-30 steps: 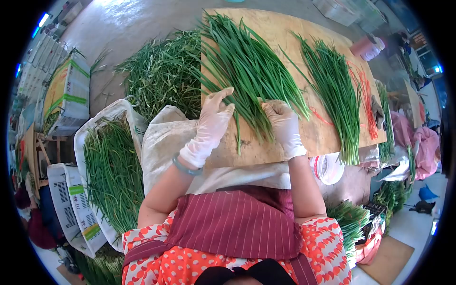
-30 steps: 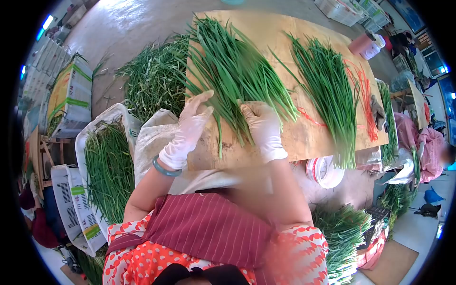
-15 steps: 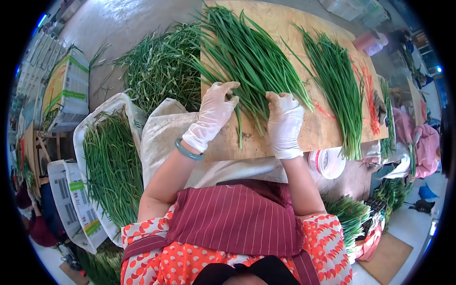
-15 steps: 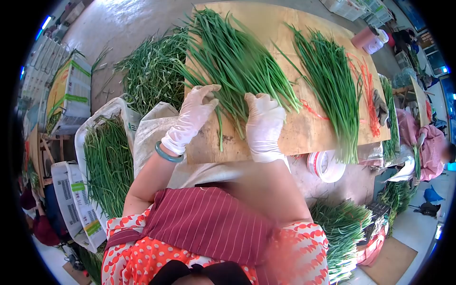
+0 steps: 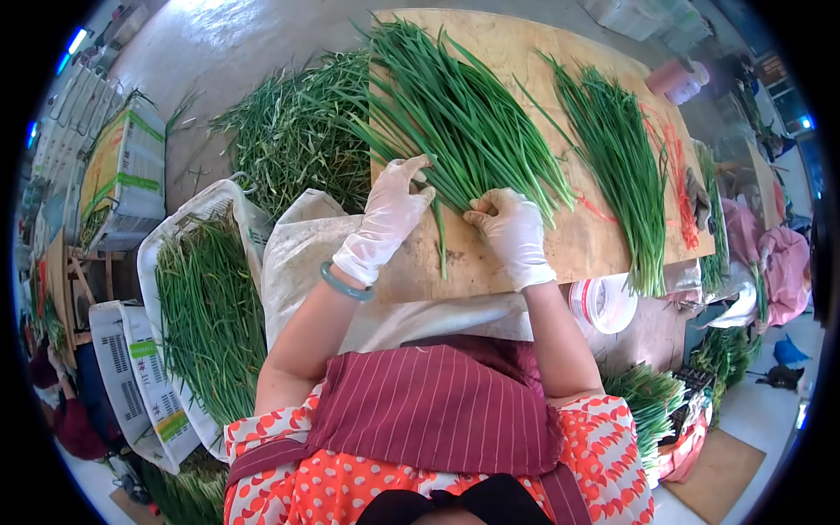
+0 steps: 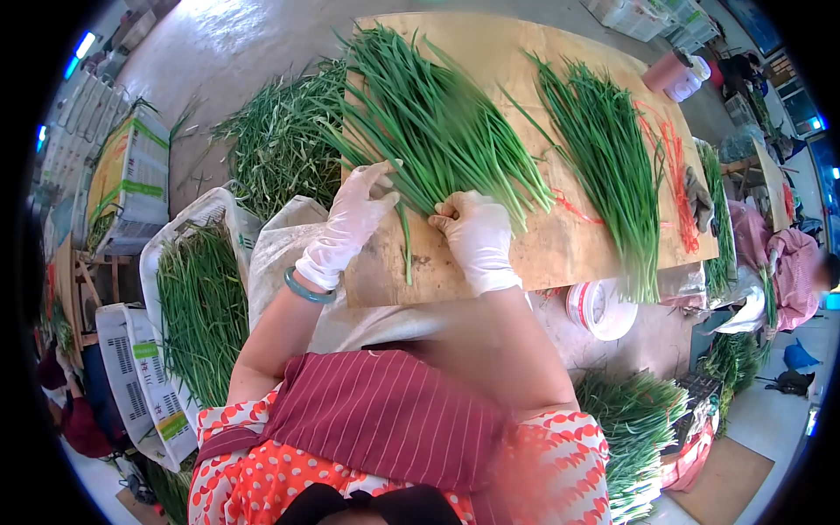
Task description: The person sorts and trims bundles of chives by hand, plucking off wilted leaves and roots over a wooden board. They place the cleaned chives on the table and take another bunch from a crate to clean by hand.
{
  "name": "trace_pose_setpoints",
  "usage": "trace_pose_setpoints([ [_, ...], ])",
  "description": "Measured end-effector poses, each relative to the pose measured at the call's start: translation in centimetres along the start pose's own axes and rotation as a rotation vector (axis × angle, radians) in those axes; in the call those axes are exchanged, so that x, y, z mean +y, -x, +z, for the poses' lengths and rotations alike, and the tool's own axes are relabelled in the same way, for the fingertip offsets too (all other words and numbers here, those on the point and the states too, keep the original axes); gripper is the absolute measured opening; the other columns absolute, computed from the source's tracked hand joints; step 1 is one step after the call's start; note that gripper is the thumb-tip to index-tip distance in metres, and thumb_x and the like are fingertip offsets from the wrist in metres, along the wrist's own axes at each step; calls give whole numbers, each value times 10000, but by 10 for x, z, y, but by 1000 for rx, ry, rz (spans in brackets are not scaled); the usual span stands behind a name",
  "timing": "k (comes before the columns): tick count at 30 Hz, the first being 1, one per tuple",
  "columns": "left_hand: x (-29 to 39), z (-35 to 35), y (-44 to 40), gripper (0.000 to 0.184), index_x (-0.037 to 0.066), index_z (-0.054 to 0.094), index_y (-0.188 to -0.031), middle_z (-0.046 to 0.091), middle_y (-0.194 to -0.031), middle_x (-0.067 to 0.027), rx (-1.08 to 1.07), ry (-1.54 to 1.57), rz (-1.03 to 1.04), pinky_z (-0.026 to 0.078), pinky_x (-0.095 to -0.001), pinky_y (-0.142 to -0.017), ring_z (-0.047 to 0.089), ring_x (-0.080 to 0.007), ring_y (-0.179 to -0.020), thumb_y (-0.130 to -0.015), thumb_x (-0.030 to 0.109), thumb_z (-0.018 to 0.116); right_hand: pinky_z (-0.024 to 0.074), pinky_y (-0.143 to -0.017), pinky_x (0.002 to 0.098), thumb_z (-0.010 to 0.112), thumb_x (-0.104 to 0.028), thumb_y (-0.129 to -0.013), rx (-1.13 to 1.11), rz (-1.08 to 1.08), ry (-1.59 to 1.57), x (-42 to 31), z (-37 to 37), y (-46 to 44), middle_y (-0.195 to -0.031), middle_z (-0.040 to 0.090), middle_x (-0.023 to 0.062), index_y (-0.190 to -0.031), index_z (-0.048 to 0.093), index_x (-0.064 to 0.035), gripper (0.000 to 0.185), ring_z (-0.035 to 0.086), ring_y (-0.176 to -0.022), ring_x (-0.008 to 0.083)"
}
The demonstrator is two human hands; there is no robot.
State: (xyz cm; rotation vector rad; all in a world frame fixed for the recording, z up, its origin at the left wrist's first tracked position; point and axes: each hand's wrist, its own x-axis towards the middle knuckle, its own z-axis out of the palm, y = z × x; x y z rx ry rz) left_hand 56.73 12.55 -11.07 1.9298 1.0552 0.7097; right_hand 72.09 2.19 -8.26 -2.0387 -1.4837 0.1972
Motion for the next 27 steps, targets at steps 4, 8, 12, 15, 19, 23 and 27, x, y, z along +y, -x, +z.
trace_pose_setpoints([
  [4, 4, -1, -1, 450, 136, 552, -1156, 546, -954, -121, 137, 10, 32, 454, -349, -755, 540, -256, -857, -728, 93, 686, 465, -600, 366, 736, -202, -706, 50, 163, -410, 19, 12, -4, -726, 640, 112, -801, 621, -27, 230, 598, -650, 284],
  [8, 4, 2, -8, 430, 151, 561, -1147, 556, -1038, -166, 144, -186, 230, 420, -415, -860, 516, -343, -1004, -736, 159, 690, 463, -643, 377, 742, -226, -674, 139, -6, -199, 4, -4, 6, -789, 626, 117, -826, 629, -42, 265, 595, -708, 279],
  [12, 17, 4, -10, 392, 110, 591, -1149, 590, -1071, -150, 108, -317, 313, 403, -380, -920, 526, -294, -1040, -763, 96, 654, 429, -615, 418, 716, -205, -633, 108, -99, 268, -4, 2, 10, -755, 579, 109, -782, 659, -84, 200, 573, -711, 286],
  [15, 7, 4, -19, 418, 144, 588, -1160, 555, -1136, -134, 68, -511, 423, 371, -412, -929, 500, -313, -1053, -750, 154, 670, 402, -630, 386, 670, -218, -666, 155, -23, 230, 0, 15, 8, -721, 563, 77, -697, 650, -141, 85, 555, -712, 255],
  [19, 22, 10, -20, 598, 185, 458, -1317, 462, -1280, -148, -54, -607, 454, 338, -434, -970, 417, -345, -1167, -755, 150, 660, 382, -612, 350, 622, -261, -725, 216, -36, 387, 5, 23, 10, -698, 544, 90, -702, 600, -108, 156, 533, -674, 233],
  [23, 23, 20, -23, 683, 187, 393, -1368, 425, -1333, -162, -69, -567, 505, 319, -436, -995, 403, -364, -1179, -743, 95, 652, 380, -609, 352, 656, -263, -697, 327, -44, 245, -1, 7, 12, -679, 526, 81, -695, 590, -98, 178, 537, -668, 230],
  [27, 31, 30, -26, 653, 164, 375, -1380, 432, -1338, -154, -114, -414, 515, 316, -407, -1005, 397, -338, -1208, -782, 46, 608, 385, -596, 357, 615, -258, -689, 321, 47, 451, 2, 33, -3, -663, 537, 85, -650, 589, -104, 161, 539, -640, 233],
])
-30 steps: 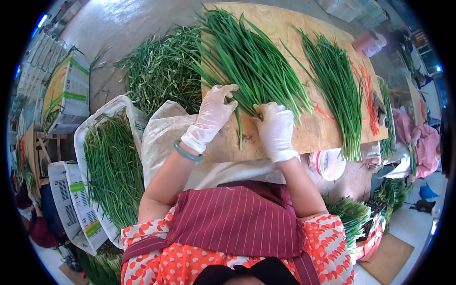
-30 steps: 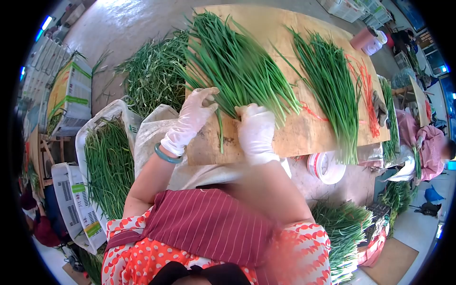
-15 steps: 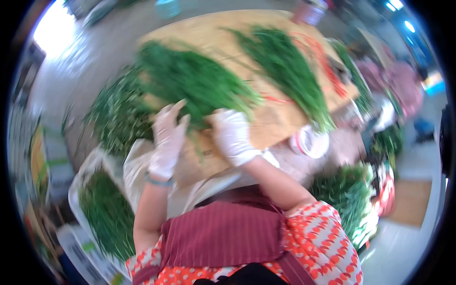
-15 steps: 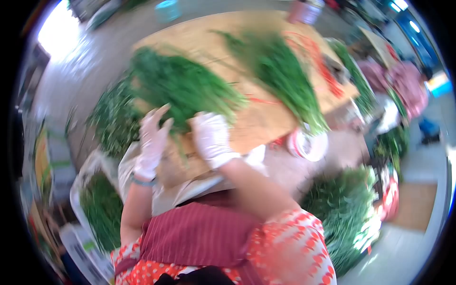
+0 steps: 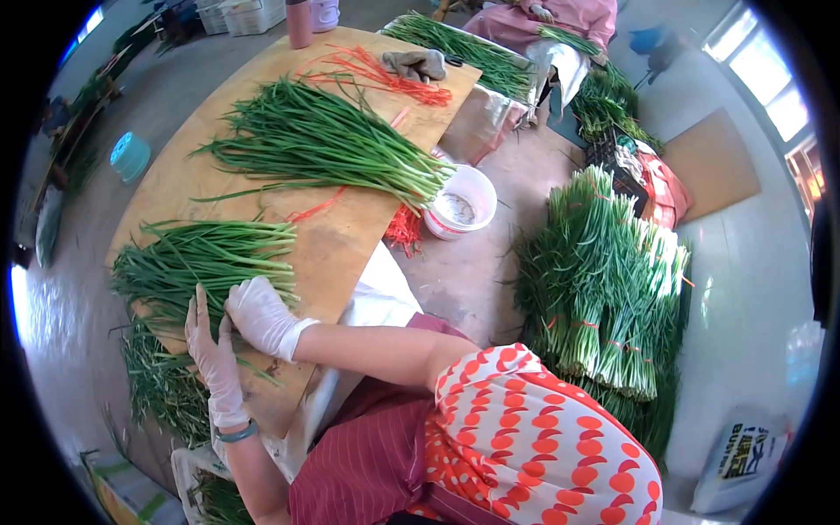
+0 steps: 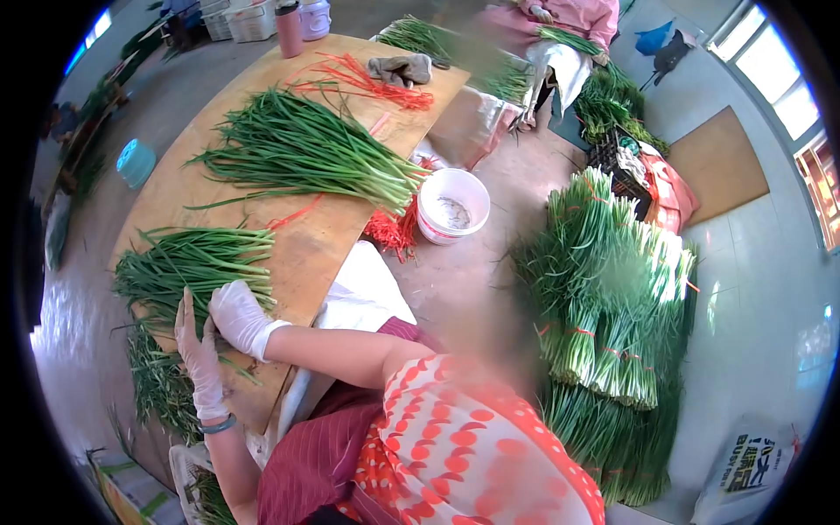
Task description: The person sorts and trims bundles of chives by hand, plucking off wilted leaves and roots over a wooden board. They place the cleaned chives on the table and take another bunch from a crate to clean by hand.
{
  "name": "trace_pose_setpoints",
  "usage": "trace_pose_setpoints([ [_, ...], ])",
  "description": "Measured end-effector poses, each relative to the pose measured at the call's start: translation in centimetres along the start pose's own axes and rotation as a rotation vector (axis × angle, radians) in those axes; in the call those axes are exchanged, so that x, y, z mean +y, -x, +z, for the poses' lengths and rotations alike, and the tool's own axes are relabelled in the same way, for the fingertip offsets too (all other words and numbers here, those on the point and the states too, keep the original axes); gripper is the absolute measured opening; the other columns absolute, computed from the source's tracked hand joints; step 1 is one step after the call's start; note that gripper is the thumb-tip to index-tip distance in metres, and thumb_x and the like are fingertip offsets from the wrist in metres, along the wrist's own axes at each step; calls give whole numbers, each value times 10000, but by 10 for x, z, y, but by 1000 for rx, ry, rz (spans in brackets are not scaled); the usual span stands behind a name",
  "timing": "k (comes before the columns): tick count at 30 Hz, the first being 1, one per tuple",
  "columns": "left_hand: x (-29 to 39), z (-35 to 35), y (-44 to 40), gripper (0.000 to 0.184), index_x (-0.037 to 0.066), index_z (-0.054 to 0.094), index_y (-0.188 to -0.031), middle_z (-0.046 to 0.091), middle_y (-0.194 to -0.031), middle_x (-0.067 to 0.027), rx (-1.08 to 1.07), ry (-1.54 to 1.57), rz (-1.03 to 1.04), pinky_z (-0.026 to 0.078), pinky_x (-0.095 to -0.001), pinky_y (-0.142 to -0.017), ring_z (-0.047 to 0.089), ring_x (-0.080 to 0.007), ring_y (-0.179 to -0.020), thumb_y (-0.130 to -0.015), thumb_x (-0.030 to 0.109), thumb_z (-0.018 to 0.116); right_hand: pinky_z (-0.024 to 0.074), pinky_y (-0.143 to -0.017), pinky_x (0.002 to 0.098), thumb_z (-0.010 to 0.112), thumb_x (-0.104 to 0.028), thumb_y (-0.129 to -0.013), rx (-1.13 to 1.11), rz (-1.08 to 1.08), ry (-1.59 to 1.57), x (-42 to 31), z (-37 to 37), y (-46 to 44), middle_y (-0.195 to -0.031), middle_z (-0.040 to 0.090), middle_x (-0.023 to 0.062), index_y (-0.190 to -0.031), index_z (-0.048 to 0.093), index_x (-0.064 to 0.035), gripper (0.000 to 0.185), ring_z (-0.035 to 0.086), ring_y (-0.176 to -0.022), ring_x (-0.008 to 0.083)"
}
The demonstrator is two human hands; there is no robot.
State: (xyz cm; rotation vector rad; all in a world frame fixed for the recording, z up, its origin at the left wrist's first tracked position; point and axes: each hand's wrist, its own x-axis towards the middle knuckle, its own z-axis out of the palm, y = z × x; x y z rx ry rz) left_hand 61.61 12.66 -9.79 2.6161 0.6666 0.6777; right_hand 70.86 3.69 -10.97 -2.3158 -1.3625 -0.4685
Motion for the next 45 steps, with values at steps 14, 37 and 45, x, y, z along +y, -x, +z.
trace_pose_setpoints([
  [14, -23, 7, -7, 681, 276, 331, -1385, 301, -1414, -212, -56, -1, -153, 268, -446, -1054, 297, -423, -1277, -794, 185, 656, 459, -641, 254, 554, -191, -908, -264, 490, -1473, 43, -96, -1, -796, 655, 65, -954, 644, 22, 235, 578, -709, 117],
  [37, -13, 14, -16, 438, 281, 424, -1331, 341, -1406, -150, -154, -318, -320, 243, -545, -1041, 317, -406, -1276, -899, 278, 496, 213, -465, 204, 513, -304, -927, -11, 211, -1867, 97, -188, -10, -591, 368, -71, -860, 532, -76, 239, 278, -474, 22],
  [45, 1, -12, -14, 491, 277, 452, -1311, 409, -1342, -152, -45, -345, -277, 316, -533, -971, 425, -373, -1178, -832, 185, 511, 235, -471, 171, 505, -213, -936, 211, 381, -1935, 95, -154, -18, -566, 328, -71, -908, 507, -61, 154, 261, -480, 24],
])
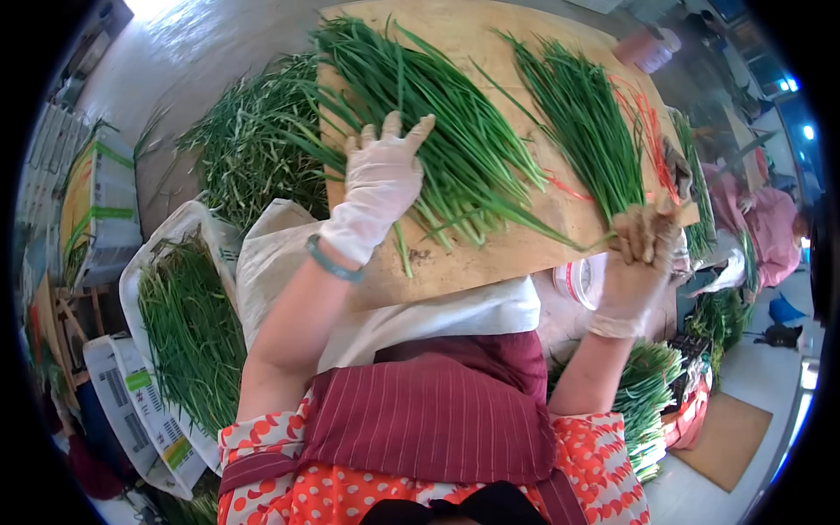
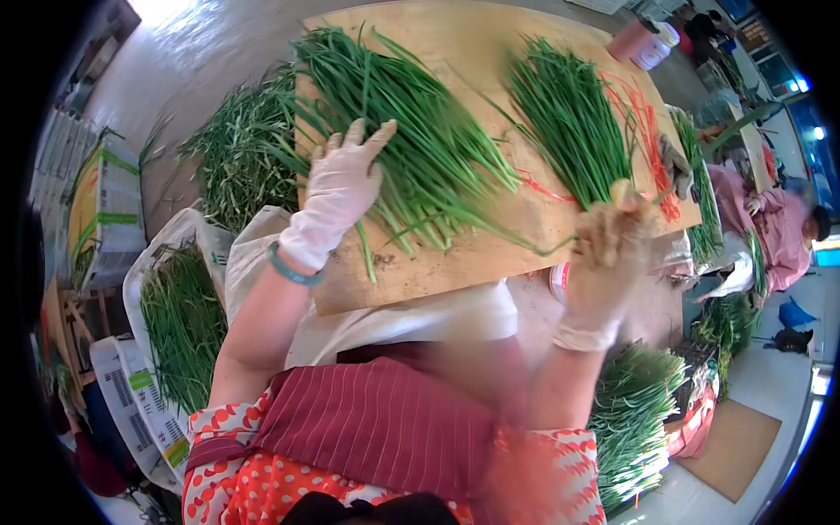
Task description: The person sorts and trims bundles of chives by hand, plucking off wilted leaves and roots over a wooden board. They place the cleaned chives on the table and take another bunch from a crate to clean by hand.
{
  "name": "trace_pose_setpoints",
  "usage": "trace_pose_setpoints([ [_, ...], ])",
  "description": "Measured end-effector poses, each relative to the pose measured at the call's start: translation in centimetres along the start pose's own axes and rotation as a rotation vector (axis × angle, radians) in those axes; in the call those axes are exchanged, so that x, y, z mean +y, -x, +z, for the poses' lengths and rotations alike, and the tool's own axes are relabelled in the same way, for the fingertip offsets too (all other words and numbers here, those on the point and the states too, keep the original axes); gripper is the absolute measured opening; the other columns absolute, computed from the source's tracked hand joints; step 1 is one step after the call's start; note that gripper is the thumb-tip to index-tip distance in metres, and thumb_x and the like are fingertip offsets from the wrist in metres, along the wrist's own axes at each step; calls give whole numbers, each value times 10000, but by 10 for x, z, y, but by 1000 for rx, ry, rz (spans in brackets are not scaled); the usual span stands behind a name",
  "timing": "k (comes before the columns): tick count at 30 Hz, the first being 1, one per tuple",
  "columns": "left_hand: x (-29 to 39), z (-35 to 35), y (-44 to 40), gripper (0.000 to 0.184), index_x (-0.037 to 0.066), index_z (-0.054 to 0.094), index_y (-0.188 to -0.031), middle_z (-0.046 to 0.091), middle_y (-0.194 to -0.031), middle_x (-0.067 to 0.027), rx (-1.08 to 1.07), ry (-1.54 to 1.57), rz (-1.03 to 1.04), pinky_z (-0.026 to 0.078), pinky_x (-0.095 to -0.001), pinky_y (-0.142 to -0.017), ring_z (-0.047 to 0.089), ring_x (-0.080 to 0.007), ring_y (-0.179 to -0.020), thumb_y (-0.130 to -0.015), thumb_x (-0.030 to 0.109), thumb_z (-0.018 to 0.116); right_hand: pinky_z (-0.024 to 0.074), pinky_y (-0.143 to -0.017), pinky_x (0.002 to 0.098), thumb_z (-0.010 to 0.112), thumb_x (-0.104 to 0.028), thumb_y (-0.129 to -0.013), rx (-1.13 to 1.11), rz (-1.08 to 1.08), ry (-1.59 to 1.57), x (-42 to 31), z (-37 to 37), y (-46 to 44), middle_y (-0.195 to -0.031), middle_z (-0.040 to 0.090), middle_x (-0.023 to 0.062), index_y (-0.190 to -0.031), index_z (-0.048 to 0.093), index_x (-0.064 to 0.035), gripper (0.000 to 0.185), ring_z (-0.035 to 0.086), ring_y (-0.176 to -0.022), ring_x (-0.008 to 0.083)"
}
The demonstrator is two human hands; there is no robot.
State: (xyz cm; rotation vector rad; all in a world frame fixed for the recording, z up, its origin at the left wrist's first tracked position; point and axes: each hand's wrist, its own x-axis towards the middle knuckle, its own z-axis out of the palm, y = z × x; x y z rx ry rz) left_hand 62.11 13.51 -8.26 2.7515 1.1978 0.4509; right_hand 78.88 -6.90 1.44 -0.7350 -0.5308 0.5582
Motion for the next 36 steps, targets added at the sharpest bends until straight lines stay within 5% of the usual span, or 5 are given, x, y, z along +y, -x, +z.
trace_pose_setpoints([
  [9, 85, -27, 15, 381, 125, 560, -1170, 605, -1016, -108, 239, 365, 641, 441, -404, -852, 575, -283, -959, -795, 189, 579, 210, -446, 174, 509, -266, -933, -133, -1, -251, 8, 31, -14, -517, 291, -90, -892, 515, -91, 179, 237, -472, 15],
  [23, 61, -47, 7, 225, 124, 612, -960, 564, -759, -27, 260, 106, 688, 488, -319, -645, 582, -207, -738, -744, 145, 555, 378, -570, 193, 419, -205, -959, -316, -414, 33, -107, -34, -1, -588, 517, -36, -904, 560, -88, 192, 464, -536, 56],
  [26, 64, -53, 6, 241, 105, 613, -951, 555, -766, -23, 392, 78, 737, 490, -317, -658, 576, -199, -743, -722, 158, 558, 432, -692, 219, 490, -232, -935, -115, 55, 279, -57, -23, -1, -771, 632, 28, -1064, 591, -10, 276, 573, -809, 128],
  [32, 61, -59, 7, 314, 90, 608, -1025, 553, -796, -31, 259, -10, 797, 487, -312, -692, 570, -200, -762, -719, 140, 552, 432, -692, 240, 636, -196, -855, -224, 603, 872, 10, 21, -4, -782, 642, 42, -941, 650, 17, 230, 547, -732, 91],
  [36, 45, -56, 6, 297, 102, 606, -1029, 567, -855, -29, 380, -37, 776, 480, -294, -710, 572, -192, -815, -742, 148, 549, 429, -654, 233, 625, -172, -863, -183, 488, 944, 17, 33, -1, -763, 638, 43, -925, 649, 7, 192, 521, -663, 73],
])
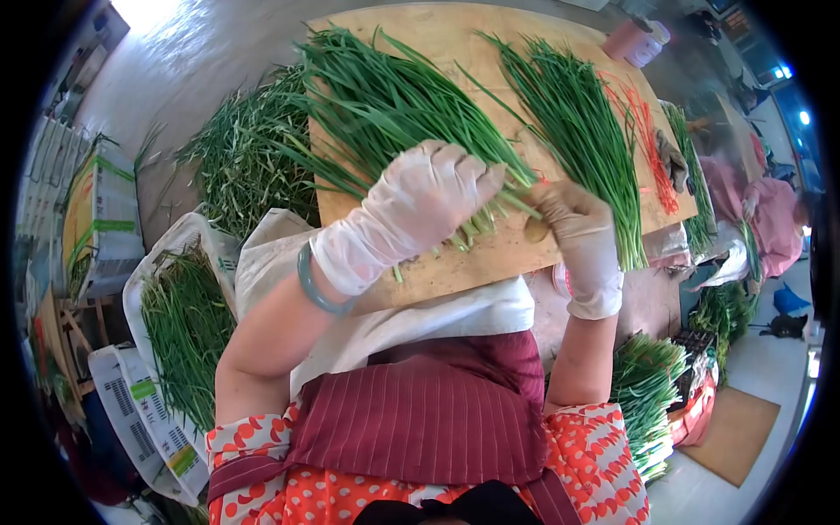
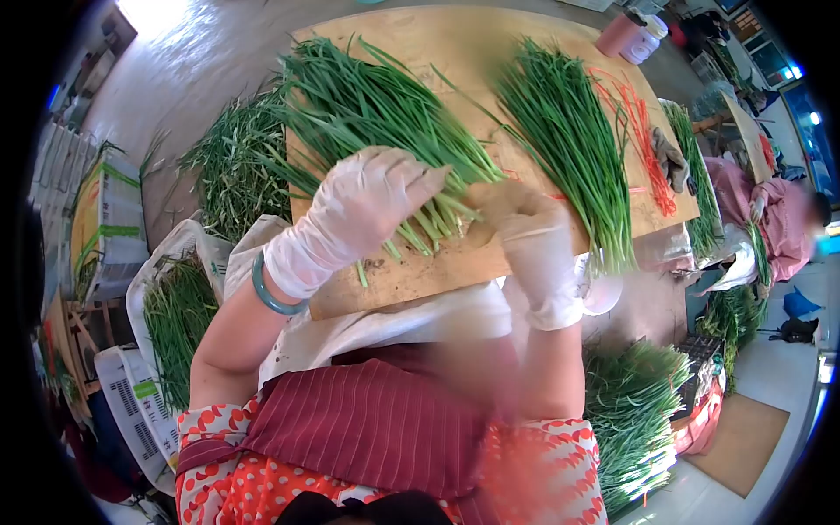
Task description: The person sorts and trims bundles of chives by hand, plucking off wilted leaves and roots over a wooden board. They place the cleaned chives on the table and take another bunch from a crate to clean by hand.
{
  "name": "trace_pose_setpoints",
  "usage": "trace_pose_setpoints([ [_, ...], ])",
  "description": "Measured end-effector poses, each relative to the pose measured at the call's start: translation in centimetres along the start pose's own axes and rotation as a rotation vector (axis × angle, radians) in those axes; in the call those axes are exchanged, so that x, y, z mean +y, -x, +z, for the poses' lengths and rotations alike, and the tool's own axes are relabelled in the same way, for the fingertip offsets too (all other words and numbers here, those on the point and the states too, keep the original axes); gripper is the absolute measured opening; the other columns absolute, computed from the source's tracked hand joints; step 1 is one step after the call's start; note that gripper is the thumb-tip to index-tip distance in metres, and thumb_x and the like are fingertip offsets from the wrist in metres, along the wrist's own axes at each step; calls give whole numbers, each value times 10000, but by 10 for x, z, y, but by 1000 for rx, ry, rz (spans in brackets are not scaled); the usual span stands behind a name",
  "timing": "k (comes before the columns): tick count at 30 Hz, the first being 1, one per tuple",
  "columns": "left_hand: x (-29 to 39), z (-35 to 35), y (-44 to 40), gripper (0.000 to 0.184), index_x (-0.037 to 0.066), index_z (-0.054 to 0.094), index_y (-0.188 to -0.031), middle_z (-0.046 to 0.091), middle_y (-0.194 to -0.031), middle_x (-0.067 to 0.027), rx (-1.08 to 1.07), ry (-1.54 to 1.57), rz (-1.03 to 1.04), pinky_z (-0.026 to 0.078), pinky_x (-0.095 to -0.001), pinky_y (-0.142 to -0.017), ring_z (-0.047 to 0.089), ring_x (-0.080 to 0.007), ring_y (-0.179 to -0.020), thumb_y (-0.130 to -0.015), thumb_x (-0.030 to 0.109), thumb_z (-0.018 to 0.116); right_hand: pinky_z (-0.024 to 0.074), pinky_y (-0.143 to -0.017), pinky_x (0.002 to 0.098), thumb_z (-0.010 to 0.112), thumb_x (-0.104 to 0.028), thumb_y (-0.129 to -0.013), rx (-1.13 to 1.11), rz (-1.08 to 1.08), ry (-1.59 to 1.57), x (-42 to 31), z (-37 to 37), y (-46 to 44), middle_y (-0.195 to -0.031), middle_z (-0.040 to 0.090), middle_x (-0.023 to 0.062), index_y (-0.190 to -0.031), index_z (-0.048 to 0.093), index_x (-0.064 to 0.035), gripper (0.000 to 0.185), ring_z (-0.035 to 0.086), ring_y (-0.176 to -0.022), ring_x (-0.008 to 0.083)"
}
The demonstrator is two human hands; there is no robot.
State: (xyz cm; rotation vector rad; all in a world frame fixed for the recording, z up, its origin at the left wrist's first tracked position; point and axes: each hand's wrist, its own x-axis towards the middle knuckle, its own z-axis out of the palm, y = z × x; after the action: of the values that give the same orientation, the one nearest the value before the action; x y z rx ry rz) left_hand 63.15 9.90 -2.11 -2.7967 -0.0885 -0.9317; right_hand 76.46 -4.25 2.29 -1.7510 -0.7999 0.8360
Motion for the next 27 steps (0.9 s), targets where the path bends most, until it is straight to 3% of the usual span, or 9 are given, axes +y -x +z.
trace_pose_setpoints([
  [3, -15, -28, -18, 314, 124, 611, -1056, 576, -883, -25, -21, -52, 5, 482, -300, -713, 573, -191, -854, -748, 152, 553, 376, -558, 164, 599, -200, -886, 282, -271, -203, -6, 12, -1, -701, 640, 47, -943, 644, -7, 206, 521, -611, 46],
  [7, -30, -64, -48, 273, 174, 643, -990, 594, -901, -18, 229, -192, -6, 498, -307, -676, 591, -188, -835, -723, 141, 592, 298, -474, 131, 574, -214, -904, 464, -587, -449, -33, 28, 0, -713, 656, 36, -972, 640, -23, 213, 464, -532, 18],
  [11, -39, -35, -36, 298, 160, 644, -1043, 619, -1029, -45, 254, 39, -127, 518, -309, -726, 622, -222, -879, -757, 80, 612, 226, -416, 146, 550, -145, -913, 418, -434, -196, -14, 26, -13, -737, 658, -1, -1004, 639, -50, 159, 324, -471, -25],
  [13, -42, 12, -6, 309, 146, 609, -1119, 603, -1091, -72, 167, 345, -214, 495, -335, -858, 584, -272, -1002, -816, 98, 574, 234, -419, 144, 550, -124, -908, 254, -205, -166, 14, 25, -25, -698, 637, -25, -1004, 634, -54, 145, 328, -461, -22],
  [17, -32, 26, 38, 451, 178, 502, -1265, 560, -1177, -99, 37, 522, -318, 395, -373, -1001, 450, -299, -1194, -826, 105, 577, 259, -444, 143, 526, -91, -914, 319, -150, -56, 36, 14, -35, -735, 634, -19, -1000, 631, -62, 139, 347, -490, -14],
  [19, -39, 11, 58, 373, 147, 562, -1182, 576, -1133, -104, 114, 461, -566, 402, -408, -970, 493, -337, -1112, -811, 130, 594, 293, -473, 140, 496, -49, -915, 616, -248, -478, 25, 11, -38, -797, 631, -9, -993, 629, -72, 156, 379, -535, -7],
  [21, -44, 9, 86, 347, 137, 583, -1149, 586, -1071, -104, 64, 418, -663, 420, -407, -921, 508, -326, -1064, -803, 112, 592, 328, -504, 150, 495, -41, -910, 588, -333, -496, 21, 8, -34, -860, 624, -8, -980, 632, -74, 157, 401, -577, 13],
  [25, -29, 25, 115, 322, 131, 609, -1091, 567, -1050, -95, -123, 345, -570, 401, -413, -885, 504, -295, -1029, -769, 106, 604, 446, -605, 287, 623, -193, -844, 65, -647, 43, 29, 68, -47, -850, 628, 19, -955, 651, -73, 166, 569, -692, 140],
  [27, -19, 26, 113, 343, 108, 607, -1104, 555, -1078, -105, -146, 306, -600, 394, -398, -914, 491, -307, -1052, -761, 93, 603, 468, -667, 342, 685, -302, -766, 18, -527, 582, 56, 104, -51, -884, 634, 79, -925, 667, -87, 268, 612, -781, 234],
])
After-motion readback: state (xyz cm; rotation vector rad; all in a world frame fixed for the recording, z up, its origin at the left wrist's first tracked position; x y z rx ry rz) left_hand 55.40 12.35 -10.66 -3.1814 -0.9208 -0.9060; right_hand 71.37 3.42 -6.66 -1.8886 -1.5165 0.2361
